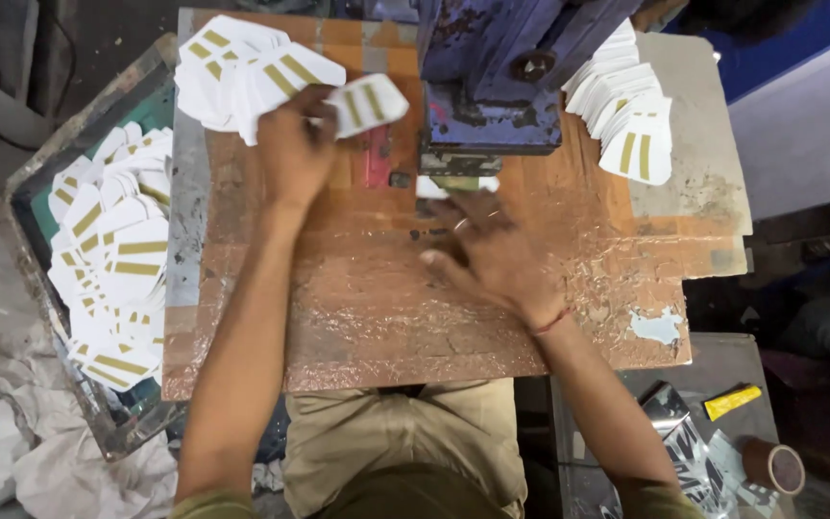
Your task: The recorder is operating a manual punching machine to cut or shape small stacks of printed cards on a workbench.
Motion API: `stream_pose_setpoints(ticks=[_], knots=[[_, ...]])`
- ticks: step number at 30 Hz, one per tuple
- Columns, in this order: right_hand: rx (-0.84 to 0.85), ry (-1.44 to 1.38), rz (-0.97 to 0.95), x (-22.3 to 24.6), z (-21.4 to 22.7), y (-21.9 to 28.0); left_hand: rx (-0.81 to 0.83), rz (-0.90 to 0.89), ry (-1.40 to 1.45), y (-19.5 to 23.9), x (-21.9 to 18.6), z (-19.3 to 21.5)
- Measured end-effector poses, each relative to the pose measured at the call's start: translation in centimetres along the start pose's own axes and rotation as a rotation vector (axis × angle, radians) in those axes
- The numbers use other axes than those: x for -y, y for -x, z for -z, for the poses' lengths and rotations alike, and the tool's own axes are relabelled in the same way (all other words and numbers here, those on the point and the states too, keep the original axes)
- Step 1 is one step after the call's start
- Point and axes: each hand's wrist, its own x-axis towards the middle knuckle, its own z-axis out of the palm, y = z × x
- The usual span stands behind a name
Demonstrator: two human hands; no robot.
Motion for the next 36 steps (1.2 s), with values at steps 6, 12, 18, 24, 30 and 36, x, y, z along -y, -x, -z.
stream_pose_setpoints(ticks=[6, 12, 18, 24, 30, 36], knots=[[-0.049, -0.192, 0.024, 3.0, 0.3, -0.8, -0.212, 0.057, -0.055, -0.4, 1.1, 4.7], [-0.233, -0.039, -0.103, -2.9, 1.0, 4.9, -0.307, -0.050, -0.145, -0.1, 0.4, 4.5], [-0.335, 0.216, -0.331, -19.6, 1.8, 4.6, -0.249, -0.099, -0.119, -0.1, -0.3, 4.6], [-0.011, -0.018, -0.663, -16.6, 2.9, 3.0, -0.236, -0.061, -0.128, -0.1, -0.2, 4.7], [-0.325, 0.118, -0.414, -11.5, -0.4, 9.8, -0.148, 0.001, -0.046, -0.1, -0.2, 2.7], [-0.289, -0.131, -0.388, -5.7, 2.1, 11.9, 0.261, 0.077, 0.363, 1.1, -1.5, -0.9]])
